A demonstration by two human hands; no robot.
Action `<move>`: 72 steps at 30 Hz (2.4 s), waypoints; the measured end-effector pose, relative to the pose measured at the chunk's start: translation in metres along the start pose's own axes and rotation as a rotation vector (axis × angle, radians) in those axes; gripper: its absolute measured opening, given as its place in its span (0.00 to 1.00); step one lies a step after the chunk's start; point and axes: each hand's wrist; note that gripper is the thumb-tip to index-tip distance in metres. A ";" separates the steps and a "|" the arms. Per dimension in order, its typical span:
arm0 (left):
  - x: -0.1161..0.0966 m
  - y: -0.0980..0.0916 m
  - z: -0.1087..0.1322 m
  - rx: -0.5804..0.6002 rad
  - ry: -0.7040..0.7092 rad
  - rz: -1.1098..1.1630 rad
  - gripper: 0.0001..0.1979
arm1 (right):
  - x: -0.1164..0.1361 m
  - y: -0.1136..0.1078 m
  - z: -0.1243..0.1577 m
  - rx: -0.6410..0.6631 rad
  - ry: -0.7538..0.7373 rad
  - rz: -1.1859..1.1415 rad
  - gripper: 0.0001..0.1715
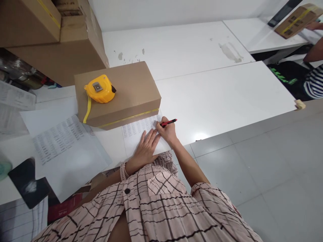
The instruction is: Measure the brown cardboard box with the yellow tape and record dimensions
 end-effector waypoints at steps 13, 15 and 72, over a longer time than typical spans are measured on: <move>0.000 0.000 0.001 -0.003 -0.006 -0.003 0.46 | 0.001 0.000 0.000 -0.047 0.008 -0.019 0.21; 0.000 0.000 0.001 0.000 -0.004 -0.010 0.46 | 0.000 0.000 0.000 -0.046 0.003 -0.004 0.21; 0.003 -0.005 0.004 -0.061 -0.006 0.140 0.43 | -0.012 -0.044 0.017 -0.134 -0.219 0.350 0.10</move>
Point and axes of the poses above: each hand's wrist, its own z-axis away from the middle knuckle, its own y-axis out of the palm, x = y × z, and after that the axes turned 7 degrees about -z, right-handed
